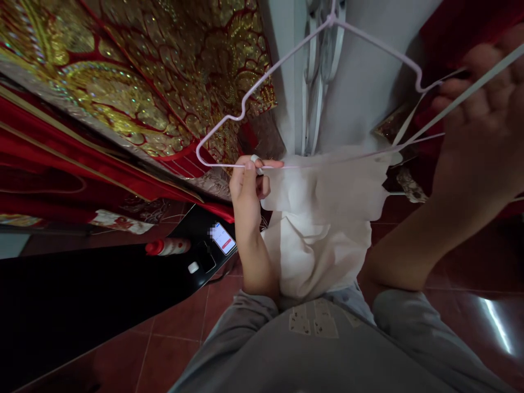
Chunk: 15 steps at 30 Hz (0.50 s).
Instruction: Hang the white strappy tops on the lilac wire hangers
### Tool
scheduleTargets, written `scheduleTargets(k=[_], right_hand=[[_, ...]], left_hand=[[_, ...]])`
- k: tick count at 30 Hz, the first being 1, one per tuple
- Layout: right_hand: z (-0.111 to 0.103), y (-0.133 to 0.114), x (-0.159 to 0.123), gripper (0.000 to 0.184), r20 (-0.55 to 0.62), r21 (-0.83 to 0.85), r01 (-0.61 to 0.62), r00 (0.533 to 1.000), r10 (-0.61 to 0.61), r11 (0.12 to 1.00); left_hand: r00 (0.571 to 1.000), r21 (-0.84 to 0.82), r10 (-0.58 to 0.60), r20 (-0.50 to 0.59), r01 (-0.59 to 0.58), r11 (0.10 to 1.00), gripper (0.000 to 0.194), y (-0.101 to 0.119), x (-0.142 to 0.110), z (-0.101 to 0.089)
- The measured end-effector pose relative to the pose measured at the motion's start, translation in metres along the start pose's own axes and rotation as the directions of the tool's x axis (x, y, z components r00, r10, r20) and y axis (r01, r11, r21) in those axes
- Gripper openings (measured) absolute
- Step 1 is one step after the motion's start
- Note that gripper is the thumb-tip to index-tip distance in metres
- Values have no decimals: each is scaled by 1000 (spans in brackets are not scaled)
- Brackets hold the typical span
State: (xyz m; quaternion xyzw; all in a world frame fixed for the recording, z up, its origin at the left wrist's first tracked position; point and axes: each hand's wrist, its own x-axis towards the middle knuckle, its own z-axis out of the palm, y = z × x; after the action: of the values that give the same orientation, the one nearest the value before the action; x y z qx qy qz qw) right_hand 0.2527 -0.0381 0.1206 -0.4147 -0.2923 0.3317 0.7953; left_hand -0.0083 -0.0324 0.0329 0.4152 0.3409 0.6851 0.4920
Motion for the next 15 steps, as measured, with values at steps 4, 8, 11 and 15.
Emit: scheduleTargets(k=[4, 8, 11, 15], right_hand=[[-23, 11, 20, 56, -133, -28, 218, 966, -220, 975], [-46, 34, 25, 70, -333, 26, 133, 936, -117, 991], [-49, 56, 11, 55, -422, 89, 10, 906, 29, 996], [-38, 82, -26, 28, -339, 106, -91, 933, 122, 990]], left_hand=[[999, 7, -40, -32, 41, 999, 41, 6, 1, 2], [1000, 7, -4, -18, 4, 1000, 41, 10, 4, 0], [998, -17, 59, 20, -58, 998, 44, 6, 5, 0], [998, -6, 60, 10, -60, 998, 46, 0, 1, 4]])
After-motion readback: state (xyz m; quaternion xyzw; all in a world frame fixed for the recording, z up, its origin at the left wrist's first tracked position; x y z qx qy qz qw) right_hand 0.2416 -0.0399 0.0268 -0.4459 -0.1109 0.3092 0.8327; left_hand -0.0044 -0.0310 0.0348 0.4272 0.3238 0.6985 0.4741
